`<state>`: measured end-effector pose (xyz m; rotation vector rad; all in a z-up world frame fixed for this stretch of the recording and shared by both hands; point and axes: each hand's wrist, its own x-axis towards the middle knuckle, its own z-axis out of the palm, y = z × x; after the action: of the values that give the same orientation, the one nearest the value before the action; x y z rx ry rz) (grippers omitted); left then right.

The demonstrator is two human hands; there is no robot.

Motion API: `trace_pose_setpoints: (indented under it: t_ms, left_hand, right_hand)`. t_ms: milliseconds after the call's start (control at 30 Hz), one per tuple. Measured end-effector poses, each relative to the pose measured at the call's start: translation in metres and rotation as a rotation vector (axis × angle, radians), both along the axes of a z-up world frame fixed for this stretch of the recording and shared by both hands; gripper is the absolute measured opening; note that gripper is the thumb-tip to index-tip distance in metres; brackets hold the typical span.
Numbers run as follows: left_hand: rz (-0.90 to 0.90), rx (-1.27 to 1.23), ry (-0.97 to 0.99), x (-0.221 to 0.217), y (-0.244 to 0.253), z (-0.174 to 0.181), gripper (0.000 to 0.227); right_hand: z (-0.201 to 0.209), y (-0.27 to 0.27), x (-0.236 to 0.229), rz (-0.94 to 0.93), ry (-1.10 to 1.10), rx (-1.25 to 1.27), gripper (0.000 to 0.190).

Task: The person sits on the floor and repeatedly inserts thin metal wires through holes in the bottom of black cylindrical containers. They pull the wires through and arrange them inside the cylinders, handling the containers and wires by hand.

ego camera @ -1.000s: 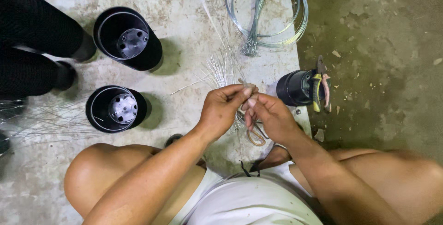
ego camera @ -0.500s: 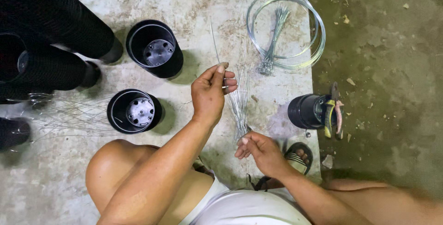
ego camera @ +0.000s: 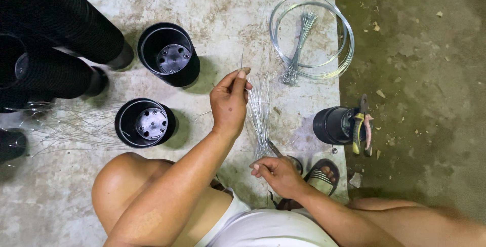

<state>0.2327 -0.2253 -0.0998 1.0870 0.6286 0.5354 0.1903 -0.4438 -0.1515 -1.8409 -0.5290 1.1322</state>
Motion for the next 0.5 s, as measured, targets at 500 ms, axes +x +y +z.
trace_pose_setpoints:
  t_ms: [500]
  left_hand:
    - [-0.308, 0.63, -0.001, -0.022, -0.036, 0.048, 0.016]
  right_hand:
    - [0.035, -0.006, 0.062, -0.123, -0.407, 0.068, 0.032]
